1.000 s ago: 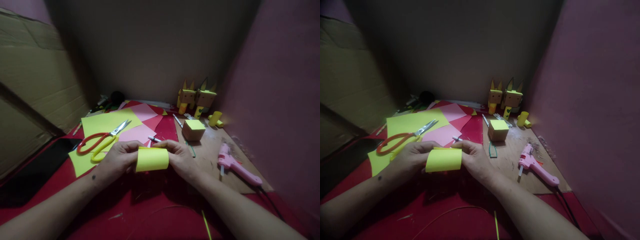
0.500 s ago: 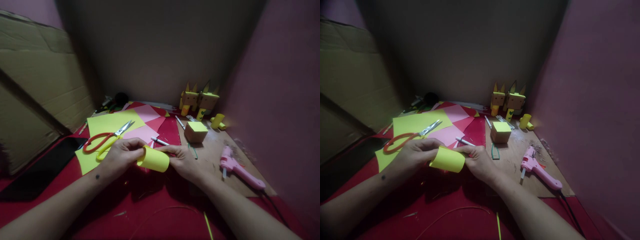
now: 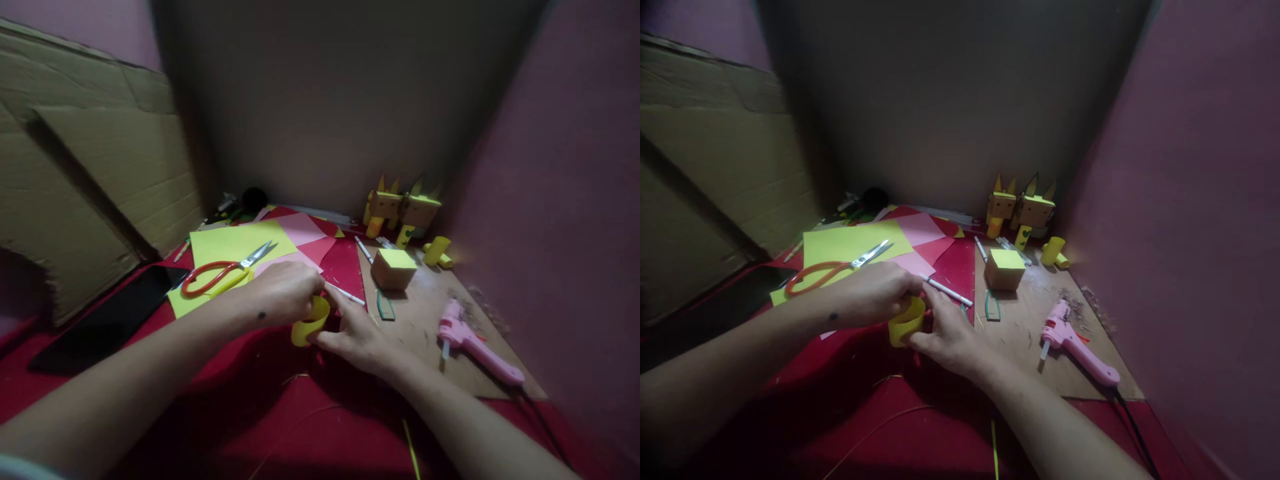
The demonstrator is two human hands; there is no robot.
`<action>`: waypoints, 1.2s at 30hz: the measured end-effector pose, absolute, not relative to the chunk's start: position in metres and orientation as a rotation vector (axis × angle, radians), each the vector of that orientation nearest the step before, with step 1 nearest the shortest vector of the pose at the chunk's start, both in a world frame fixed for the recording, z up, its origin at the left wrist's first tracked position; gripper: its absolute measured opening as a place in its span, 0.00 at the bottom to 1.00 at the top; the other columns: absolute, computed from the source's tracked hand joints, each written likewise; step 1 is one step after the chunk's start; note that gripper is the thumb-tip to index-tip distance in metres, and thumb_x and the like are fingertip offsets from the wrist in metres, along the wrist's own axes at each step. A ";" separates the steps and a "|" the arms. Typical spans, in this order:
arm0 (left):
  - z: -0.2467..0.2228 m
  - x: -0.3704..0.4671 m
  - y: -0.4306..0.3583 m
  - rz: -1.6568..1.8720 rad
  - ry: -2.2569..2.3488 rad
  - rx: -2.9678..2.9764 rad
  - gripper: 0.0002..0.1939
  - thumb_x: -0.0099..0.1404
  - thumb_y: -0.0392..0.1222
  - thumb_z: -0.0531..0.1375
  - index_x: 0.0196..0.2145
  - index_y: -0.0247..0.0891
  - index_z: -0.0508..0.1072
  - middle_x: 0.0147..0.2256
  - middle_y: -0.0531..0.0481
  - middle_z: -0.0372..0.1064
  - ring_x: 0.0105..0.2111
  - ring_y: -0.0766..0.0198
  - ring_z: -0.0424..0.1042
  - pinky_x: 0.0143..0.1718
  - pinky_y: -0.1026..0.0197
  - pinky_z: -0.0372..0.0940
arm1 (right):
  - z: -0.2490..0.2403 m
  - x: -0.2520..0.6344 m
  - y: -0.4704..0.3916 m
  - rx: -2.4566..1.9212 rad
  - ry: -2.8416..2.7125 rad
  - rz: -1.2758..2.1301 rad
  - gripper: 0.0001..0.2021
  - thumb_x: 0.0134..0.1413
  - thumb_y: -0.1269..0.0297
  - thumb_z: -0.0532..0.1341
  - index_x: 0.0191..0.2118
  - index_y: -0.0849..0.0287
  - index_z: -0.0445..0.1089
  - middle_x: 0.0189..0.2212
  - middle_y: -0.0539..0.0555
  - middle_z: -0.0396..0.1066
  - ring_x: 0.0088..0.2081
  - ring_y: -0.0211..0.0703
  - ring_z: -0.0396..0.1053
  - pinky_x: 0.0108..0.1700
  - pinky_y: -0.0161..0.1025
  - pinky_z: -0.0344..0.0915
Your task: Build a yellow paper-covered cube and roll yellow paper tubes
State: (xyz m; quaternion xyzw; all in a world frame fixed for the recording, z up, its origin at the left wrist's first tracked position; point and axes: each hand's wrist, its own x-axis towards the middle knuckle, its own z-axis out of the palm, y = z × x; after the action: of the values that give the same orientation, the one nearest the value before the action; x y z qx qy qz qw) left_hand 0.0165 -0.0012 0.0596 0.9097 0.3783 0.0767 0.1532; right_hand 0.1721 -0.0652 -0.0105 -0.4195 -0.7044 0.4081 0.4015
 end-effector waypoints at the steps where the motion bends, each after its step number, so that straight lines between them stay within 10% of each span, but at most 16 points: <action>1: 0.059 0.017 -0.002 0.182 1.089 2.628 0.12 0.46 0.28 0.59 0.26 0.40 0.79 0.22 0.50 0.72 0.23 0.61 0.63 0.26 0.60 0.49 | -0.010 0.172 -0.065 -1.073 -1.796 1.006 0.34 0.45 0.77 0.63 0.60 0.55 0.62 0.54 0.57 0.70 0.49 0.48 0.71 0.50 0.45 0.71; 11: 0.051 0.012 -0.005 0.116 1.115 2.598 0.11 0.54 0.31 0.56 0.32 0.38 0.76 0.29 0.48 0.76 0.29 0.59 0.71 0.31 0.60 0.59 | -0.020 0.163 -0.066 -1.264 -1.824 0.803 0.39 0.40 0.63 0.72 0.60 0.53 0.60 0.53 0.57 0.69 0.51 0.55 0.68 0.52 0.53 0.67; 24: 0.048 0.008 -0.004 0.157 1.045 2.595 0.03 0.56 0.36 0.55 0.26 0.40 0.66 0.24 0.52 0.67 0.25 0.62 0.64 0.27 0.60 0.54 | -0.023 0.156 -0.069 -1.400 -1.788 0.807 0.15 0.43 0.64 0.69 0.39 0.56 0.68 0.37 0.52 0.70 0.39 0.48 0.67 0.41 0.45 0.65; 36: 0.059 -0.002 0.013 0.600 0.988 2.139 0.21 0.62 0.60 0.59 0.40 0.38 0.71 0.31 0.49 0.71 0.30 0.59 0.70 0.29 0.59 0.63 | -0.013 0.160 -0.073 -1.371 -1.771 0.848 0.09 0.44 0.65 0.68 0.33 0.56 0.70 0.30 0.49 0.68 0.32 0.41 0.64 0.35 0.38 0.60</action>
State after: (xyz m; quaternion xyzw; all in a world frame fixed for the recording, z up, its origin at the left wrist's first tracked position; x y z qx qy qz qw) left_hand -0.0016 0.0135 0.0588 0.8250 0.3809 0.2313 0.3475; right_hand 0.1596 -0.0734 -0.0130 -0.5329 -0.6887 0.3296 0.3648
